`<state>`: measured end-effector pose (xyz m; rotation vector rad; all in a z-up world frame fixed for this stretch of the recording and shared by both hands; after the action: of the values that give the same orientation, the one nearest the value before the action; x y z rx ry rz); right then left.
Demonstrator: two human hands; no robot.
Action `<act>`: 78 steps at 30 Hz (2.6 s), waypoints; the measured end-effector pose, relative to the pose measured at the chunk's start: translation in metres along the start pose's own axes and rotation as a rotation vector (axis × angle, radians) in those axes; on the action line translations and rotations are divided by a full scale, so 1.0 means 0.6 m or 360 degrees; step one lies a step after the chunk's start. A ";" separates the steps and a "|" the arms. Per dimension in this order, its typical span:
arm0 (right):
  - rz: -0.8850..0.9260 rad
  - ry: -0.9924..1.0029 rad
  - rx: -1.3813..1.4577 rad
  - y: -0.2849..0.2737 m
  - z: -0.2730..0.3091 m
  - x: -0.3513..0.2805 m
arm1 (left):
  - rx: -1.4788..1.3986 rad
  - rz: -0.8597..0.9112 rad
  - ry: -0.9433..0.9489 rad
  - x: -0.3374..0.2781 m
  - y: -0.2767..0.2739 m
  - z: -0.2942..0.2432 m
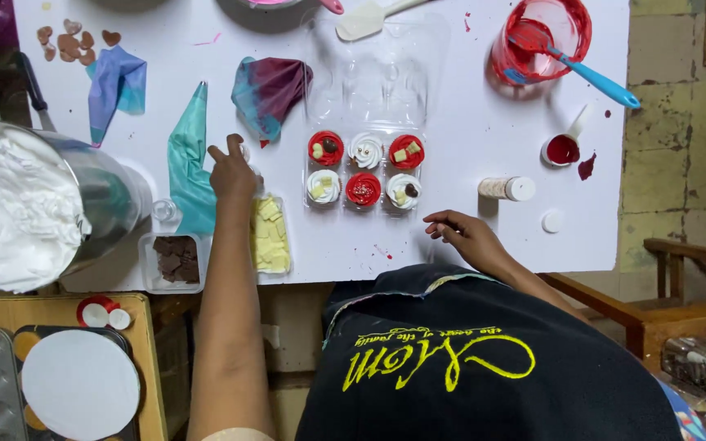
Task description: Decorating cupcakes with sprinkles and transferring baked muffins from baking trays to containers.
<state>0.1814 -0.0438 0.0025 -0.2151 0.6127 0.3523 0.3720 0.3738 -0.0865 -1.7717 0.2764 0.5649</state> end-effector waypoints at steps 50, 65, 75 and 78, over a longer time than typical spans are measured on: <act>-0.0935 -0.1394 -0.1301 -0.047 0.133 0.099 | -0.1930 -0.0016 0.0247 -0.246 0.092 -0.126; -0.0880 -0.1477 -0.1379 0.007 0.036 0.044 | -0.2117 0.0120 0.0521 -0.274 0.054 -0.159; -0.0831 -0.1210 -0.1096 -0.034 0.117 0.061 | -0.2070 0.0284 0.0730 -0.216 0.044 -0.159; -0.0826 -0.1121 -0.1066 -0.054 0.130 0.080 | -0.2113 0.0325 0.0728 -0.196 0.060 -0.150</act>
<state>0.2714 -0.0376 0.0393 -0.8322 -0.2843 0.0974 0.2757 0.2656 -0.0401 -3.2003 0.4500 0.4974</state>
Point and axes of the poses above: each hand's wrist, its own x-axis towards the middle knuckle, its own y-axis out of the palm, z = x × y, the point moved 1 cm from there along x, towards the middle knuckle, and after that the axes turned 8 degrees about z, right-handed, at the moved point
